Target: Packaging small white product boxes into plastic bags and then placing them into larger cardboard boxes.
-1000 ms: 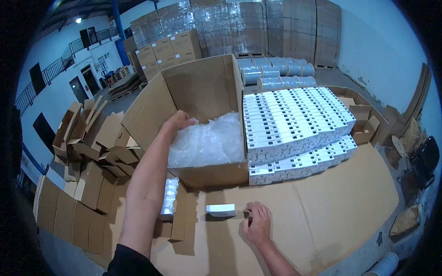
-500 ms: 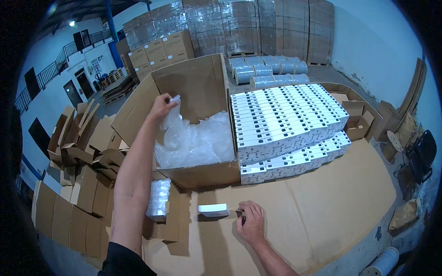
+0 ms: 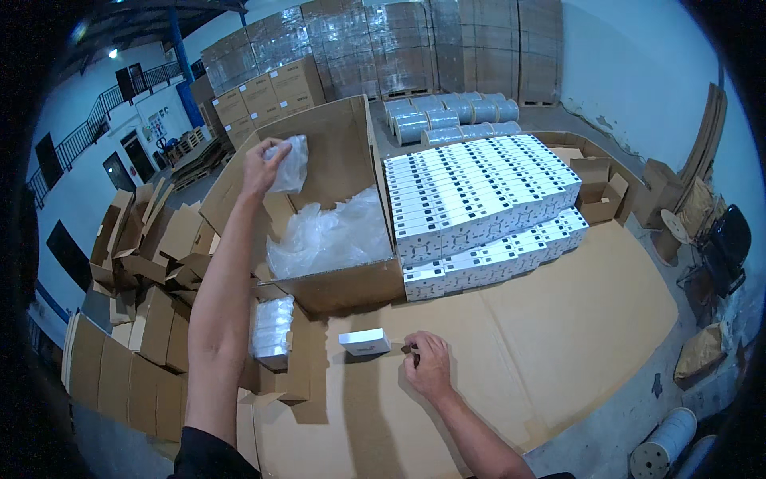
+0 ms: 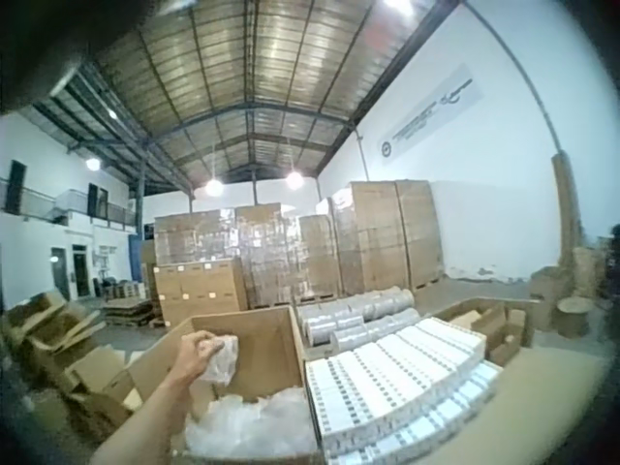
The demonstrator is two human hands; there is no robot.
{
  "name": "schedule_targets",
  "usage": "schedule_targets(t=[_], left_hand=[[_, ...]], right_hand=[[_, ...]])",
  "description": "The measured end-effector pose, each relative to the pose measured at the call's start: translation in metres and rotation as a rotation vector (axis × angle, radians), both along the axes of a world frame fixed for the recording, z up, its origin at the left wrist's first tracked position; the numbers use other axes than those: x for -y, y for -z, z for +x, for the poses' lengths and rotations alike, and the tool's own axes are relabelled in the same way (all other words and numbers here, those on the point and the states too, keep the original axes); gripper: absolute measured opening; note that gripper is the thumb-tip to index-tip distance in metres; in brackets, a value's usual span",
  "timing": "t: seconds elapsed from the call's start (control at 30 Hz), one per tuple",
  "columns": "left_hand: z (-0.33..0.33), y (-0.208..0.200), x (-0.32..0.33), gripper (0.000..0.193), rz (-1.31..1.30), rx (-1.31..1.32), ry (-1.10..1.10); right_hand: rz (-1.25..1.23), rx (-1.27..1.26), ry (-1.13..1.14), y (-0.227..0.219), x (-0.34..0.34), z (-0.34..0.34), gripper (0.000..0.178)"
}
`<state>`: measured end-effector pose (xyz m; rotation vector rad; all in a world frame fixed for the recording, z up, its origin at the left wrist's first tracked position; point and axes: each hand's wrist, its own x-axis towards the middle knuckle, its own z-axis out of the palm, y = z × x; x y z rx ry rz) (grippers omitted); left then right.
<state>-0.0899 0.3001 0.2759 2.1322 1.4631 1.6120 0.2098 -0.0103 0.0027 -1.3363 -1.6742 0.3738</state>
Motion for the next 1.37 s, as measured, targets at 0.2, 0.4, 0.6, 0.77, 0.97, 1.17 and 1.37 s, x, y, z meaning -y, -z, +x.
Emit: schedule_targets(t=[0.2,0.4,0.6,0.77,0.97,1.17,1.37], left_hand=[[-0.019,0.033,0.002,0.046,-0.301,-0.268,-0.141],[-0.034,0.058,-0.009,0.048,-0.257,-0.221,-0.069],[-0.010,0.039,0.026,0.049,-0.171,0.088,-0.174],[0.050,0.046,0.125,0.038,-0.069,0.368,0.021],[0.120,0.123,0.289,0.022,-0.143,0.526,0.097],[0.124,0.236,0.363,0.020,-0.461,0.708,0.093],[0.107,0.252,0.381,0.026,-0.625,0.548,0.104]], right_hand=[[-0.014,-0.019,0.007,0.001,-0.002,-0.002,0.029],[-0.003,-0.008,0.021,-0.001,0.001,-0.001,0.029],[-0.035,-0.011,0.018,-0.003,0.003,-0.001,0.027],[-0.048,-0.049,0.046,0.001,0.003,-0.001,0.022],[-0.300,-0.640,-0.218,-0.013,0.023,-0.004,0.025],[-0.300,-0.909,-0.561,-0.004,0.054,-0.035,0.051],[-0.541,-0.799,-0.516,0.024,0.043,-0.020,0.049]])
